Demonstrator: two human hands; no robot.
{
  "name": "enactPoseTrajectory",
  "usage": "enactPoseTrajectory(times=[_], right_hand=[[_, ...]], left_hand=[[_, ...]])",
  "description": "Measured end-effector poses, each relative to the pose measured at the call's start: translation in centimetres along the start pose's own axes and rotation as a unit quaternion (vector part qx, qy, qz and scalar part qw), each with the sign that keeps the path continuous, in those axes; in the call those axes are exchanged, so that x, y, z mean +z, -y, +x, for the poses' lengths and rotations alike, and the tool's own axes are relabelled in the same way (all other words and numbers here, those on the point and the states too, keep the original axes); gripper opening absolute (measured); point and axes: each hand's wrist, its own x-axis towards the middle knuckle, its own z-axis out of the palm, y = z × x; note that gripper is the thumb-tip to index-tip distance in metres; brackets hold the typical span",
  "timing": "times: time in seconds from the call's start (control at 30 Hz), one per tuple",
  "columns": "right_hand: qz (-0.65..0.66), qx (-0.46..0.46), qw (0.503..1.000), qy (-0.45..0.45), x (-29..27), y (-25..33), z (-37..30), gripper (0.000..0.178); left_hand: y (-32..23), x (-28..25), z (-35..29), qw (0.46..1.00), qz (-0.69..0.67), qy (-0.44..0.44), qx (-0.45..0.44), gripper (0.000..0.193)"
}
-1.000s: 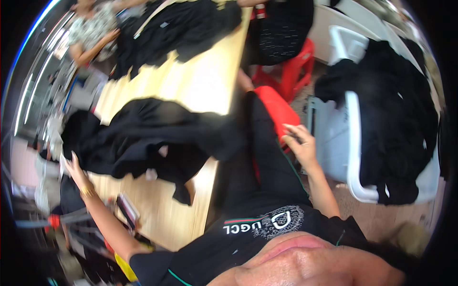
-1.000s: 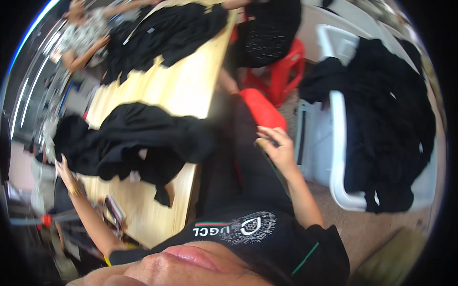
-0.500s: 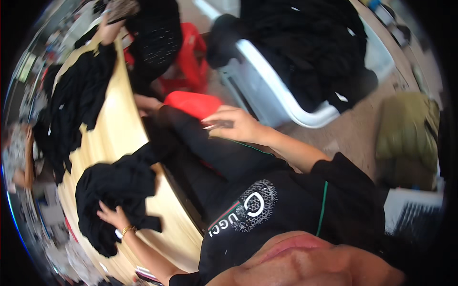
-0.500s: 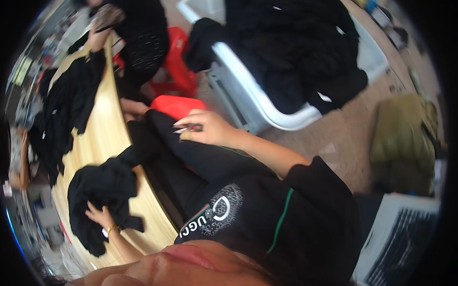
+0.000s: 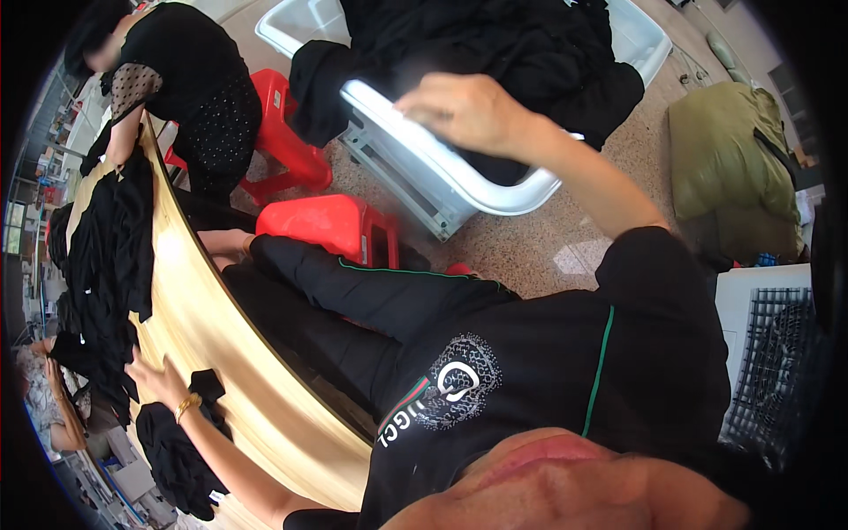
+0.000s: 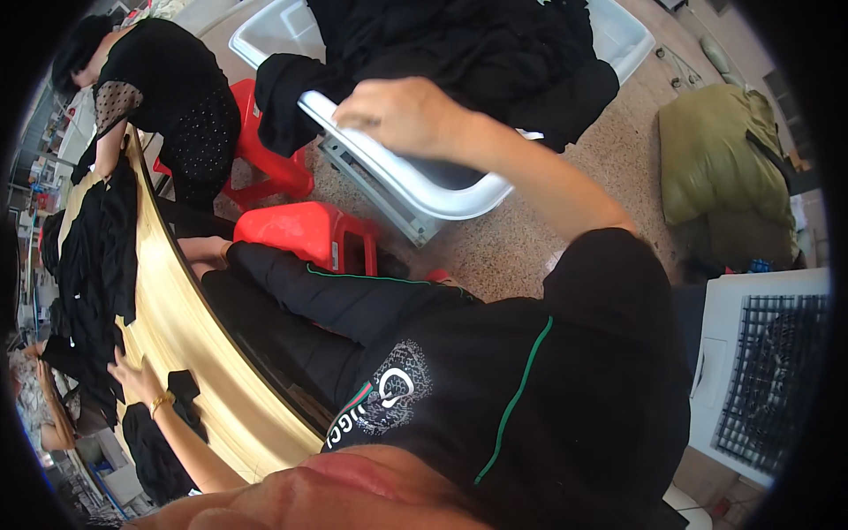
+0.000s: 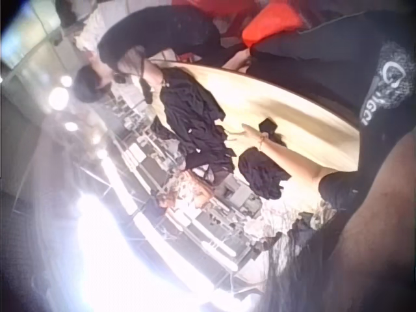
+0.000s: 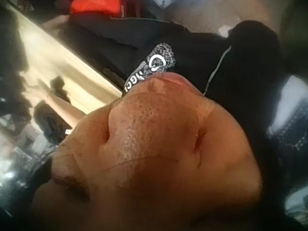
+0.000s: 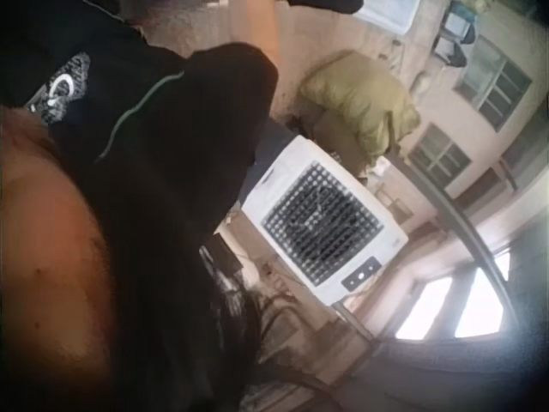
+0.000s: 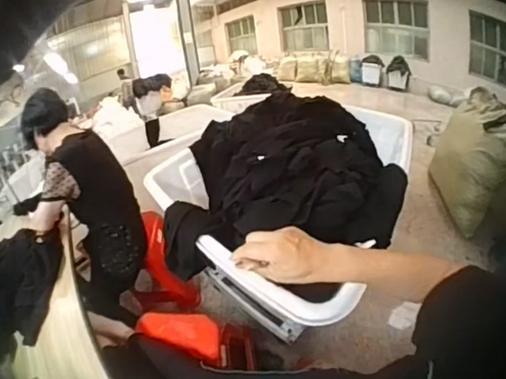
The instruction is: Trimming loose threads from black garments using small thread snips.
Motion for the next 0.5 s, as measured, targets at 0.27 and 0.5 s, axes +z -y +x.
enactPoseTrajectory(times=[0.27, 0.5], right_hand=[[0.286, 0.456, 0.832, -0.133, -5.2, -18.8, -0.4, 0.018], [0.026, 0.442, 0.870, -0.218, -8.0, -32.1, -4.6, 0.079]], left_hand=[[-27.9, 1.0, -1.1, 0.938, -0.255, 0.138, 0.187, 0.072], [-47.6, -2.6, -3.1, 0.819, -0.421, 0.192, 0.340, 0.059]])
